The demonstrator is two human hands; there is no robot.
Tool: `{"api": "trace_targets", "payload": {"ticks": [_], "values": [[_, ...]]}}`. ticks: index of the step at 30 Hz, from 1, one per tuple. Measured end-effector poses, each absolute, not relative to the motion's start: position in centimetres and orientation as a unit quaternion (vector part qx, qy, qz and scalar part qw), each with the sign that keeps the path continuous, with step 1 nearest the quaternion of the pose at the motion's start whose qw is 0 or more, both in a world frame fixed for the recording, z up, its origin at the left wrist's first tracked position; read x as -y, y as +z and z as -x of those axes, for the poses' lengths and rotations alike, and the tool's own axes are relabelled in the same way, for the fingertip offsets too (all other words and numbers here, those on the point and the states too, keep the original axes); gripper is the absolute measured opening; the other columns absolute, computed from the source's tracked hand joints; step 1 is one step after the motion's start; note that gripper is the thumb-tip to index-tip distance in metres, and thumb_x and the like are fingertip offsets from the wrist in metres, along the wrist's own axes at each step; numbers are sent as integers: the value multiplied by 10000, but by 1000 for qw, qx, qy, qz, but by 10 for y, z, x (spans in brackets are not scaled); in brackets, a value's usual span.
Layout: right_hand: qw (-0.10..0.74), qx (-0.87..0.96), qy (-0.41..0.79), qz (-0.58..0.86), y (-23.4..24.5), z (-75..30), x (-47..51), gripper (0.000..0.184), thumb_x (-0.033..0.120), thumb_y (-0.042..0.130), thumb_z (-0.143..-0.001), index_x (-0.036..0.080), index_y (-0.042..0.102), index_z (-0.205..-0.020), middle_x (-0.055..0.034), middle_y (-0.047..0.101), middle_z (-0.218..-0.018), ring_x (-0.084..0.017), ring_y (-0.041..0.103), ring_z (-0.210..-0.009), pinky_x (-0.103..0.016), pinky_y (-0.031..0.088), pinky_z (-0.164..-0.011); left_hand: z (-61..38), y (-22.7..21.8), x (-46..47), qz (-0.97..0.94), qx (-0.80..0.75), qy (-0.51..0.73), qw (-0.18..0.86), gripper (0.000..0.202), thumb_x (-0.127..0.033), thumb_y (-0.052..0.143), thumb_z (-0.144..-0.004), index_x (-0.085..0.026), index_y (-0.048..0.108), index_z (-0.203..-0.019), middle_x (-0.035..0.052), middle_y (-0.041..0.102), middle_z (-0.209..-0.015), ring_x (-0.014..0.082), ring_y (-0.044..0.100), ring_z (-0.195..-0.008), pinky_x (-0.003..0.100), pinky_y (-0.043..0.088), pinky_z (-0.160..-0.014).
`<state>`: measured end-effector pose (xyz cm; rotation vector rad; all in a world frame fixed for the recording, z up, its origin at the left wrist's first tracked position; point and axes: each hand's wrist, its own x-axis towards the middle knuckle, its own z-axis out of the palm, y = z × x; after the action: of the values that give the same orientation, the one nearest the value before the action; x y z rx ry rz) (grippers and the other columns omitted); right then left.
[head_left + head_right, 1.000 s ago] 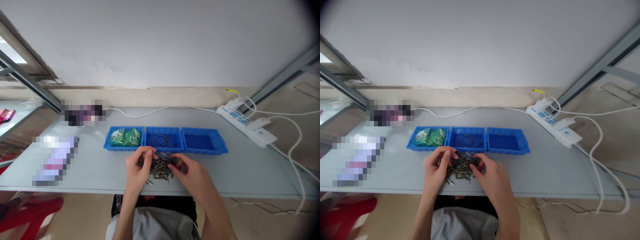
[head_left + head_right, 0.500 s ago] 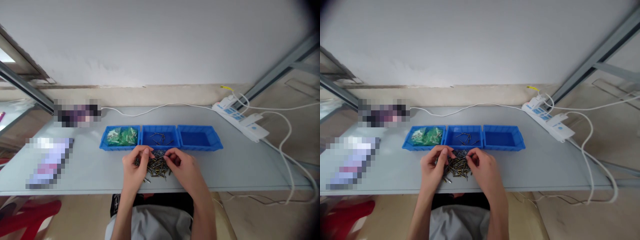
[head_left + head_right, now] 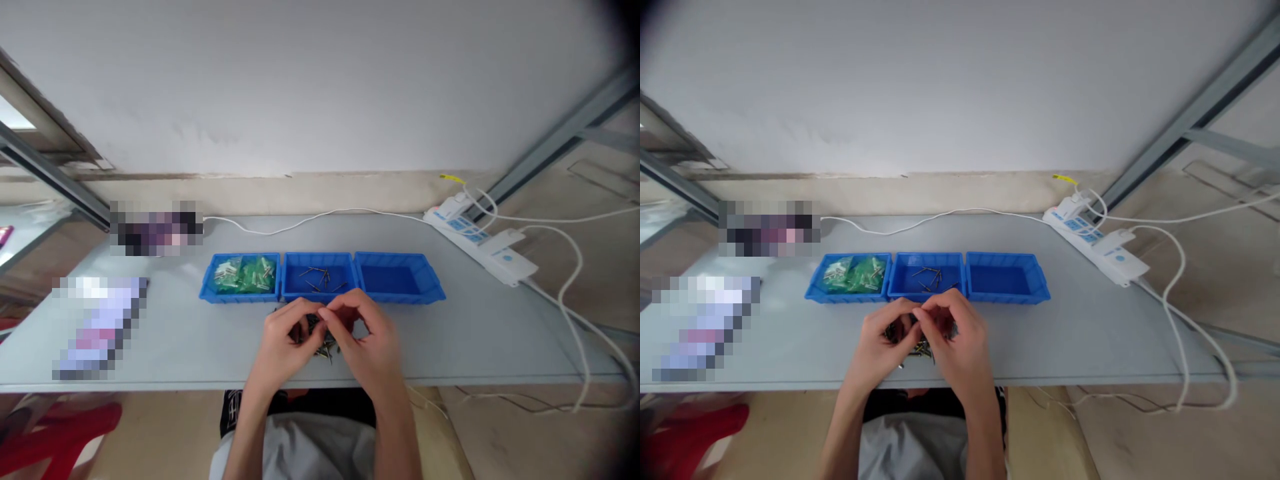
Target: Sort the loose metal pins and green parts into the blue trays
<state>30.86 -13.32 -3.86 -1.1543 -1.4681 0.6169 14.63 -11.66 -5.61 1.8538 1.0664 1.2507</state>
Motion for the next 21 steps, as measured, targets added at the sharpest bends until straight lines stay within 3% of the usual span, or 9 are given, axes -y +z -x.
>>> {"api": "trace_targets", "payload": {"ticks": [9,21], "values": [[534,631,300,477,-45,-299,128,115,214,774,-976,271,739,-1069,37,673,-864,-126,601,-698,-246,515,-640,-141,-59,114,-674,-437,521,290,107,-142,662,-962,-203,739,-918,-23,696,-760,93,536,-579,202,445,-571],[510,633,305,496,-46,-304,124,77,244,733,-983,255,759,-1054,12,704,-858,-145,614,-690,-261,508,-643,-142,-59,111,-657,-463,522,286,79,-176,699,-927,-202,751,-873,-46,677,-656,84,546,-508,176,452,-534]]}}
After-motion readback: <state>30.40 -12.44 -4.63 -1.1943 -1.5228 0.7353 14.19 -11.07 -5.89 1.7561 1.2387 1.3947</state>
